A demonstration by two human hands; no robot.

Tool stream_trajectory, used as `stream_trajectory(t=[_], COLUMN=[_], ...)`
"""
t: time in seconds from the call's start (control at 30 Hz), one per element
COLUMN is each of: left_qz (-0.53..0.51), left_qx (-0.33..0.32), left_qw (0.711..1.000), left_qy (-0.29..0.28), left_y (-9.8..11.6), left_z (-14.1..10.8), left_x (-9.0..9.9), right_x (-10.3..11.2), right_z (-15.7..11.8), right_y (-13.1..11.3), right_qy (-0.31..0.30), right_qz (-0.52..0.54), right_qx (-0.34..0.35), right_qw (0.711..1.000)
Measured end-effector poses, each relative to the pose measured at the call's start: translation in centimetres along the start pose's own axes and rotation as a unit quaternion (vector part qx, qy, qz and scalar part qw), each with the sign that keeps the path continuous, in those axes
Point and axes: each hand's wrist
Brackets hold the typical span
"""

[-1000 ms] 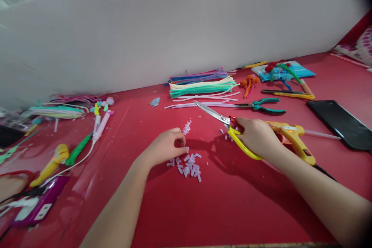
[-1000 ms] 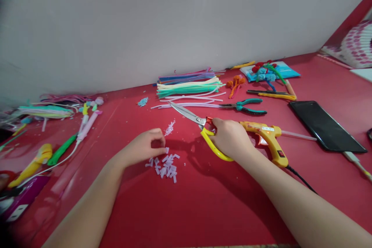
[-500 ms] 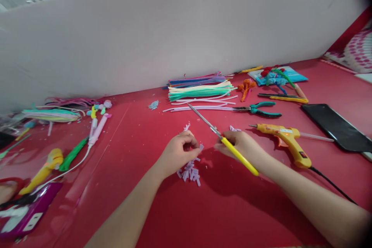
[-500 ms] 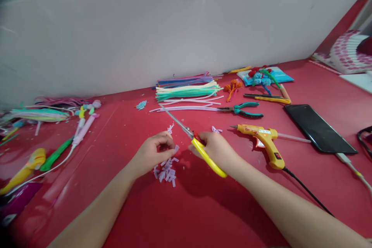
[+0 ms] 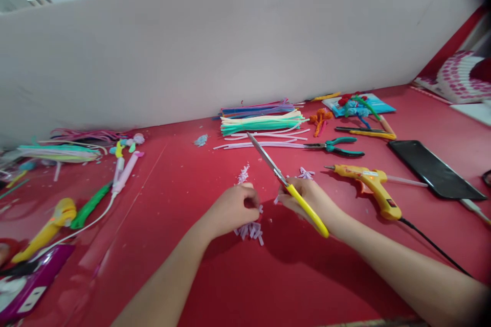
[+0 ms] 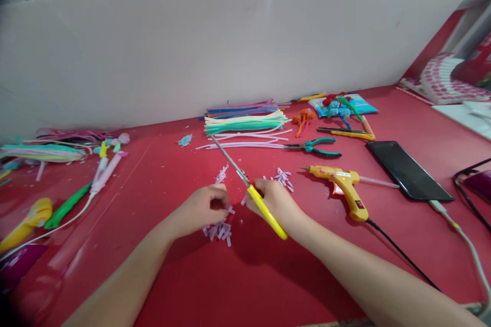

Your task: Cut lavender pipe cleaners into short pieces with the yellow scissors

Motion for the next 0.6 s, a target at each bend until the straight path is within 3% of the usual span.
stream_trajectory(t=[0.03, 0.1, 0.17, 0.27, 0.33, 0.47, 0.6], left_qz=[0.011, 0.013, -0.031, -0.121, -0.128, -0.107, -0.115], left_qx=[0.008, 0.025, 0.022, 0.012, 0.025, 0.048, 0.038], left_qw=[1.000, 0.999, 0.998, 0.992, 0.990, 0.992, 0.991], left_qy=[-0.008, 0.026, 0.048, 0.029, 0.049, 0.048, 0.056], left_y=[-0.2, -0.1, 0.4, 1.2, 1.4, 1.5, 2.3], left_z=[-0.1, -0.2, -0.1, 0.0, 0.1, 0.5, 1.2], left_x=[0.1, -0.1, -0.5, -1.6, -2.0, -1.3, -0.5], right_x=[0.0, 0.0, -0.1, -0.4, -0.5, 0.0, 0.8], right_z=[0.0, 0.1, 0.1, 0.2, 0.2, 0.3, 0.2], right_y=[0.0, 0.0, 0.2, 0.5, 0.6, 0.5, 0.1], right_qy=[-0.005, -0.012, -0.016, -0.020, -0.020, -0.005, 0.003], right_qz=[-0.002, -0.011, -0.020, -0.022, -0.020, -0.028, -0.020], right_qx=[-0.004, 0.000, 0.012, 0.009, 0.006, 0.019, -0.010], right_qw=[1.000, 1.000, 1.000, 1.000, 1.000, 0.999, 1.000])
Point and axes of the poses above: each hand's wrist, its own z-axis towards the middle knuckle, its own x-axis out of the back of the hand, y = z × x
